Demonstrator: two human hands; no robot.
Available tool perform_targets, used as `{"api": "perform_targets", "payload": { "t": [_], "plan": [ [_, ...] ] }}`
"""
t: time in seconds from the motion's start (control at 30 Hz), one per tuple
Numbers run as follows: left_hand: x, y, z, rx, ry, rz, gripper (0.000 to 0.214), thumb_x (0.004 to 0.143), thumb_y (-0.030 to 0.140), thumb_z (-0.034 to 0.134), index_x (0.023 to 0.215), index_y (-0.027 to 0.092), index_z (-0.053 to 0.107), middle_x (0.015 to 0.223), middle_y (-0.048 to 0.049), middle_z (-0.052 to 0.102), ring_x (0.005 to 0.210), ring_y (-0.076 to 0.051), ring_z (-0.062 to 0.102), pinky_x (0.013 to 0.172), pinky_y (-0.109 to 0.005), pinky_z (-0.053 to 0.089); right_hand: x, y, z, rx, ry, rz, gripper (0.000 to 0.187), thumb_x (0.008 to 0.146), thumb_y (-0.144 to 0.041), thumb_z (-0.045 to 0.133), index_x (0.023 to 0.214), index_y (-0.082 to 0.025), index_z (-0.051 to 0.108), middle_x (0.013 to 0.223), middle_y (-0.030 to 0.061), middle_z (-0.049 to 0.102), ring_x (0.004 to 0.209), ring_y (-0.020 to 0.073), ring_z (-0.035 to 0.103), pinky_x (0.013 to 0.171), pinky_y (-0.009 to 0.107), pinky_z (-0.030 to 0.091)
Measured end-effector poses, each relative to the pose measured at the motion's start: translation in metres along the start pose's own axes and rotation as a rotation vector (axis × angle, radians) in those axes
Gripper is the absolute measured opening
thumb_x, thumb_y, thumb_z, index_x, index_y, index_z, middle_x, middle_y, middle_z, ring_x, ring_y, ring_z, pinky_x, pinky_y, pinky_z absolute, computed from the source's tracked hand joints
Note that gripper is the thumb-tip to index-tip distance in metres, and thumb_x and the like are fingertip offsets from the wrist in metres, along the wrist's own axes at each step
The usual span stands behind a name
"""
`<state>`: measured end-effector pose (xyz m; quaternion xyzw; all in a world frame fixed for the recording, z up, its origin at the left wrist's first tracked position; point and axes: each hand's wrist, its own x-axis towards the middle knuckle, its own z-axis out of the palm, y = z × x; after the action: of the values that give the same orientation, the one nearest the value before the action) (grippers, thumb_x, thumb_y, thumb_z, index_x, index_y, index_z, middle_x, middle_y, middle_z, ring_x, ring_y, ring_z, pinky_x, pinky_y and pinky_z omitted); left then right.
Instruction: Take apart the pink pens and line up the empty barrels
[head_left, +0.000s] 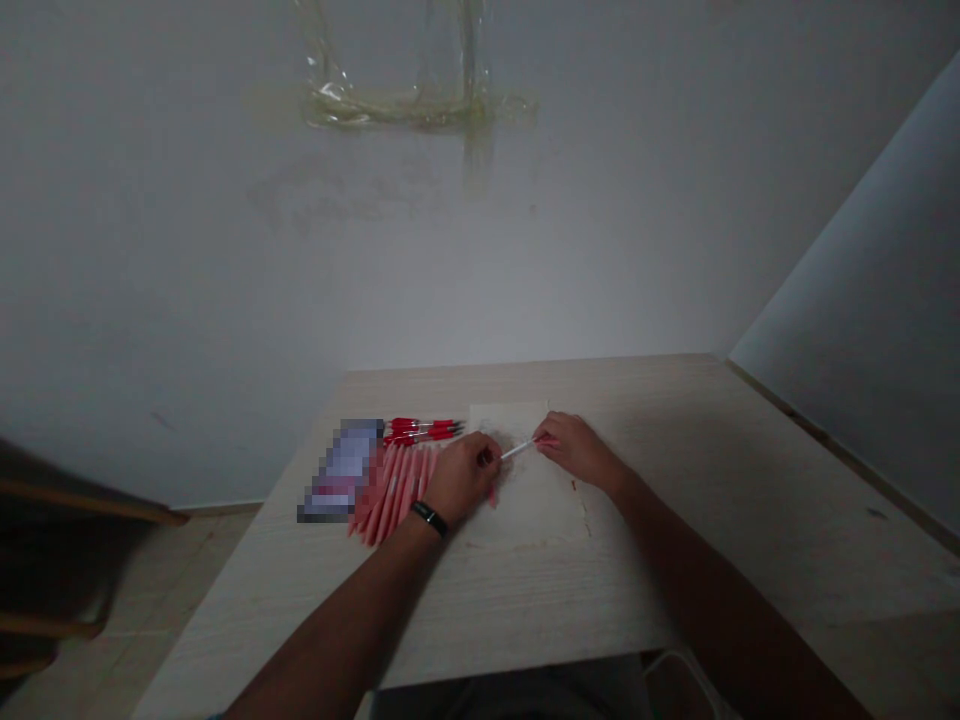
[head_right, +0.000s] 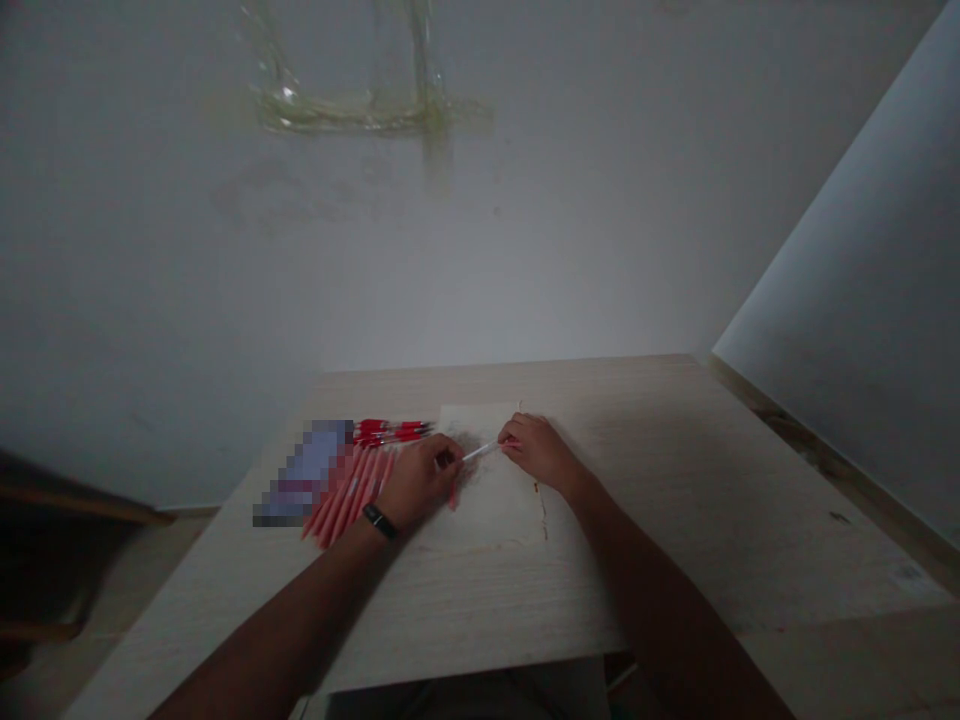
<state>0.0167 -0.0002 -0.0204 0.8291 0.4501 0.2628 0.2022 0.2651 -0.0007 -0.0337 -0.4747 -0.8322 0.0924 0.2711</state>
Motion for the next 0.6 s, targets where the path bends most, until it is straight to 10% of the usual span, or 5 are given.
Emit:
{"api": "perform_targets", "payload": {
  "t": [0.6],
  "plan": [
    [-0.001,-0.003,0.000,0.015,0.001,0.018,0.012,0.078,0.011,0.060,0.080,0.019,0.068,0.078,-0.0018,0.066,0.073,-0.014,0.058,0.066,-0.024,0.040,-0.001,-0.007,-0.012,0.086,0.003,-0.137,0.006,0.090,-0.025,0.064,0.093,-0.020,0.065,0.091,0.0045,0.066,0.091,0.0194,0.058,0.084,0.033,0.042]
  ]
}}
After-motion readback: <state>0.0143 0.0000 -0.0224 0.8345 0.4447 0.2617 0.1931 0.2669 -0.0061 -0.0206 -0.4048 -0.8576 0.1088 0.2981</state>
